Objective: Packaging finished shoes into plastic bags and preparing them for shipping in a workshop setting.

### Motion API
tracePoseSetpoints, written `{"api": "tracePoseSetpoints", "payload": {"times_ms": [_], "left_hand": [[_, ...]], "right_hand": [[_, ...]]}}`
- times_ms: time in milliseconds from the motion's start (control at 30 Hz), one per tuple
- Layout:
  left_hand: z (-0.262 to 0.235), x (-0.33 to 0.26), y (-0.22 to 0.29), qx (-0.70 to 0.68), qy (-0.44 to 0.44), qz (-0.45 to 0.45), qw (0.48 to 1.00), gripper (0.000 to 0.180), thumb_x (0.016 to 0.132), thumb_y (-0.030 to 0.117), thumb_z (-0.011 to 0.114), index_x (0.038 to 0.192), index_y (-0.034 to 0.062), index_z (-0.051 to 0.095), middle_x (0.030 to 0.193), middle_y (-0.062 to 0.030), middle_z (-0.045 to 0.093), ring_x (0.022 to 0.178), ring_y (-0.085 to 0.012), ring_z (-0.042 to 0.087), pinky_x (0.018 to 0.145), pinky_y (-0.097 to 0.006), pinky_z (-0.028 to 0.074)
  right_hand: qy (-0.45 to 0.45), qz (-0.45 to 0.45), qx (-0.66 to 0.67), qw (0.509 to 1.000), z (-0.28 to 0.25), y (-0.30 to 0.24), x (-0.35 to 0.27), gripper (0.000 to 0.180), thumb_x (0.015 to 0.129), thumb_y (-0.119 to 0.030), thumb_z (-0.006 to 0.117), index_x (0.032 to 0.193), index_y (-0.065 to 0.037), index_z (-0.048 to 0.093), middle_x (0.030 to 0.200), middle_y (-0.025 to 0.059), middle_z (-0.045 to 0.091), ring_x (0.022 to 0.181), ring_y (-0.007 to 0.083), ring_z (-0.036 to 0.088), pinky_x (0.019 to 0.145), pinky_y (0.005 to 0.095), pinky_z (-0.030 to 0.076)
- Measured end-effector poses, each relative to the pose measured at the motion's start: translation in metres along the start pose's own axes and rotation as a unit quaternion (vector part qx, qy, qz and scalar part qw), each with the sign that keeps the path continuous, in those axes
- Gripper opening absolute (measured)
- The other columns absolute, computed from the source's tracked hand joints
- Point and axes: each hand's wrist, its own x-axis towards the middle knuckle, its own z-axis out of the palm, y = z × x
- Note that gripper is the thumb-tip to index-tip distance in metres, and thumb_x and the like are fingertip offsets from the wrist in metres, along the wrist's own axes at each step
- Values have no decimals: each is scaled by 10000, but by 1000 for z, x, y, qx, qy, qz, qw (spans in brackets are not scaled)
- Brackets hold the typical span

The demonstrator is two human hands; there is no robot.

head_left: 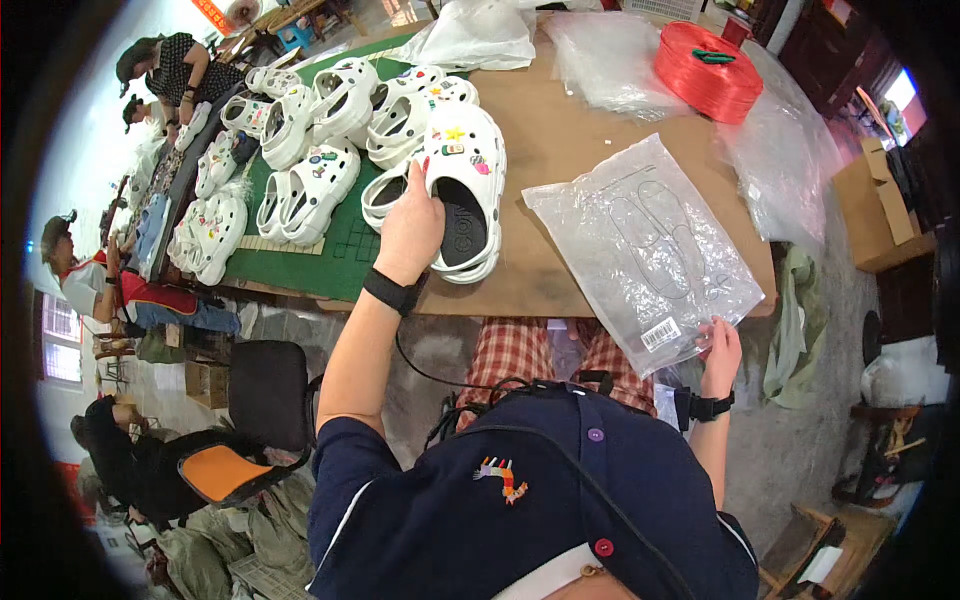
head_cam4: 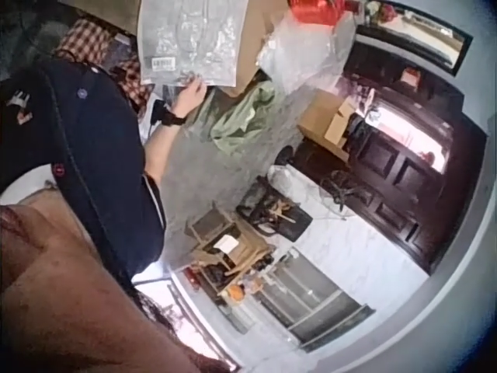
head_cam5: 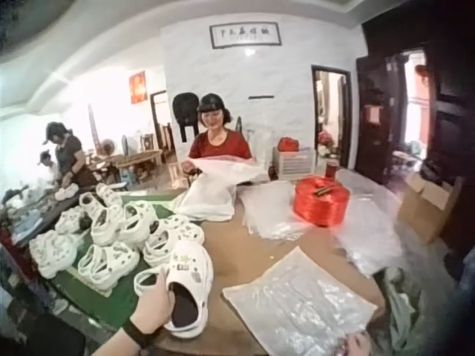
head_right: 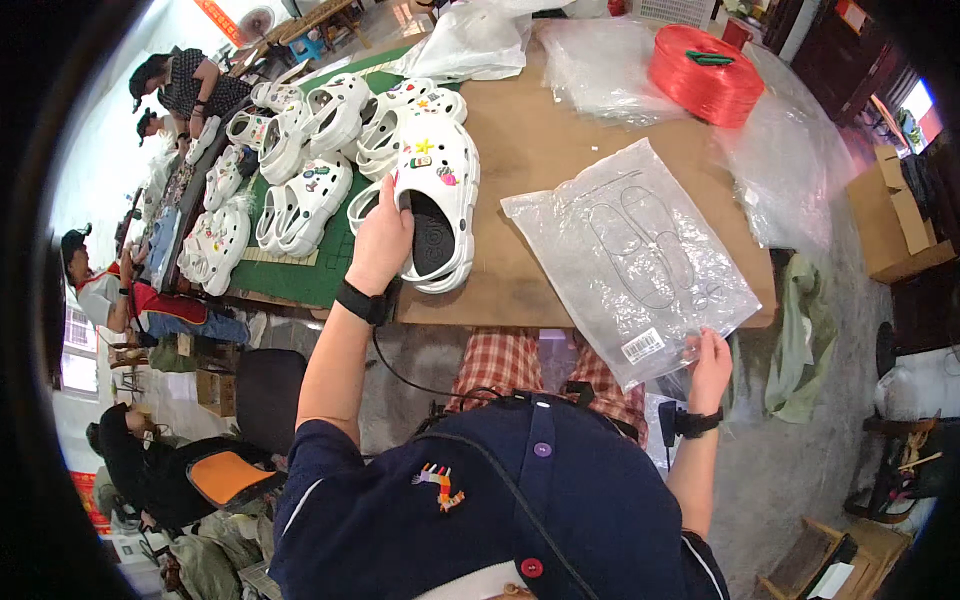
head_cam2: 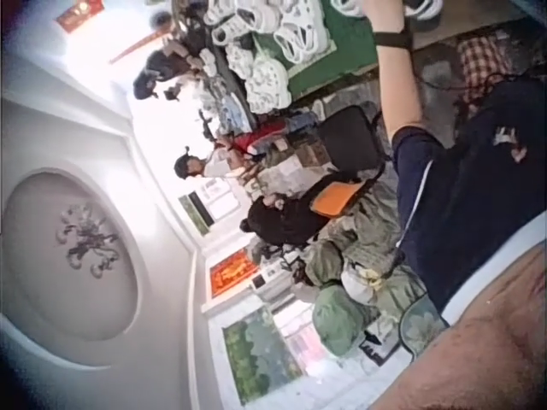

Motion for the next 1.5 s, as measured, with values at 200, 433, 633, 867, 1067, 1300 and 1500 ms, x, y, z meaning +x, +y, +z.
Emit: {"api": "tracePoseSetpoints", "payload": {"times_ms": [200, 433, 633, 867, 1067, 1300, 1500], "left_hand": [[32, 16, -29, -76, -95, 52, 991, 578, 853, 169, 553, 1353, -11, 327, 958, -315, 607, 916, -451, 591, 796, -488, 468], [-16, -10, 7, 188, -26, 59, 980, 582, 755, 225, 710, 1265, 70, 476, 987, -165, 576, 883, -317, 620, 757, -422, 501], [11, 16, -7, 77, -134, 234, 960, 197, 796, 110, 586, 960, 9, 627, 938, -176, 610, 874, -344, 610, 751, -417, 505], [59, 24, 20, 152, -316, 234, 907, 325, 752, 59, 534, 1024, -119, 551, 1102, -311, 525, 1051, -444, 513, 914, -472, 419], [102, 43, -4, 111, -247, 258, 928, 283, 771, 130, 506, 922, -75, 630, 979, -303, 601, 969, -437, 566, 895, -504, 403], [116, 57, -33, 155, -249, 355, 888, 224, 748, 134, 528, 813, -12, 685, 859, -225, 659, 795, -390, 638, 799, -473, 471], [55, 41, -20, 40, -262, 342, 901, 177, 855, 139, 512, 907, 5, 616, 871, -234, 623, 855, -370, 609, 753, -450, 483]], "right_hand": [[-7, 15, -15, 1000, 11, 1, -10, 274, 952, -248, 532, 1110, -28, 570, 854, 36, 637, 658, 77, 556, 562, 207, 432], [8, 19, 21, 1000, 3, -8, -13, 324, 945, -228, 533, 1214, -54, 486, 928, 16, 590, 739, 77, 547, 592, 219, 454], [136, -75, 0, 988, -11, -15, 10, 442, 920, -198, 565, 1303, -50, 403, 1249, 83, 493, 1084, 172, 515, 848, 301, 450], [90, -99, -6, 991, 5, -40, 9, 427, 902, -179, 568, 1282, -37, 435, 1252, 60, 489, 1089, 152, 491, 863, 292, 413], [81, -130, -31, 988, 10, -37, 14, 431, 905, -167, 571, 1288, -25, 433, 1272, 84, 483, 1109, 161, 489, 904, 288, 399], [169, -310, -322, 879, 3, -39, 34, 480, 802, -114, 651, 1226, 32, 480, 1262, 196, 457, 1177, 342, 432, 1010, 398, 330], [-10, -349, -379, 857, 37, -95, 66, 369, 801, -165, 647, 1100, 33, 559, 1119, 198, 577, 1087, 339, 529, 948, 391, 403]]}}
